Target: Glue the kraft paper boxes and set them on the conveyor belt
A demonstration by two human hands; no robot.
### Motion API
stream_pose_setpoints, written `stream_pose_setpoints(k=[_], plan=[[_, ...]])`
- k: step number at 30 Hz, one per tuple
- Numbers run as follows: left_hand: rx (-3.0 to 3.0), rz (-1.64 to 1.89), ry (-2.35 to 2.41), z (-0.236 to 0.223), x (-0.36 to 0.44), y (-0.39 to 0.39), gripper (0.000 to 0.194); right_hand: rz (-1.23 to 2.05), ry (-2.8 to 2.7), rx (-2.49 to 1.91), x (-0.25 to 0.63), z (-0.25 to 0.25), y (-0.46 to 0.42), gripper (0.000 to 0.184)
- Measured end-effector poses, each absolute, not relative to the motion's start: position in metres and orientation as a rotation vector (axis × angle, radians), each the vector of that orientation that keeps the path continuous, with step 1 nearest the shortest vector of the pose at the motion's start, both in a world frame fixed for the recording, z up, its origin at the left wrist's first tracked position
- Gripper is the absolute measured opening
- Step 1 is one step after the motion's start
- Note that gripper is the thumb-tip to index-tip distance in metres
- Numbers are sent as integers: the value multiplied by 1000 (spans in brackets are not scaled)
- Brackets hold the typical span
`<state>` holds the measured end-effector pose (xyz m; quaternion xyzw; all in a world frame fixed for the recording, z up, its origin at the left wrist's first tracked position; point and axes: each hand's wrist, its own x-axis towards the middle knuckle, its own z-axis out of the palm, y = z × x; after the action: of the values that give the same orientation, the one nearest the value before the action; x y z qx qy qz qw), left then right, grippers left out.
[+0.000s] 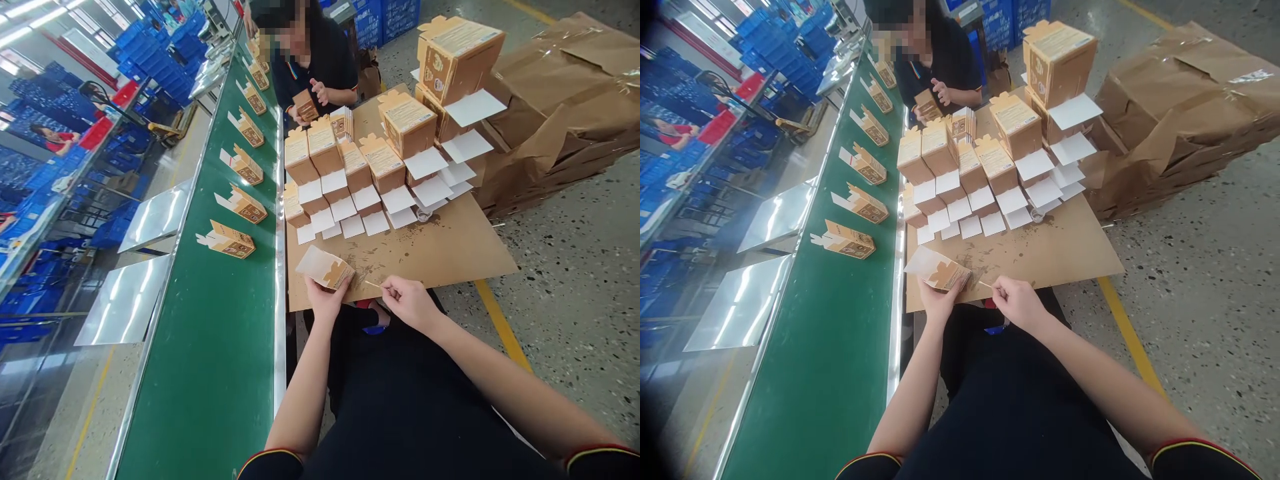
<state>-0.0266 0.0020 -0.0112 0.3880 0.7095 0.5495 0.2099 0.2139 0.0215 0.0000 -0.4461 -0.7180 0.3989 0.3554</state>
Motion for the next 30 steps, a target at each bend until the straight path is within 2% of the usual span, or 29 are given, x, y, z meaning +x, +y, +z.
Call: stream_pose_setpoints(k=[10, 15, 19, 23, 26, 30], plan=[[1070, 1485, 2098, -20, -15, 2, 87, 1106, -1668, -1253, 238, 13, 3, 22], [949, 1533, 1847, -12, -14, 8, 94, 1178, -1695, -1255, 236, 22, 5, 31], [711, 1758, 1908, 4, -72, 4, 97, 1150, -1652, -1301, 248, 25, 13, 39], [522, 2002, 2130, 24, -166, -26, 81, 1115, -1632, -1361, 267, 27, 22, 40], [415, 1968, 2302, 29, -215, -53, 77, 1102, -1642, -1374, 272, 31, 29, 37], [365, 1842, 2426, 17, -229, -66, 77, 1088, -1614, -1366, 266, 34, 34, 41]])
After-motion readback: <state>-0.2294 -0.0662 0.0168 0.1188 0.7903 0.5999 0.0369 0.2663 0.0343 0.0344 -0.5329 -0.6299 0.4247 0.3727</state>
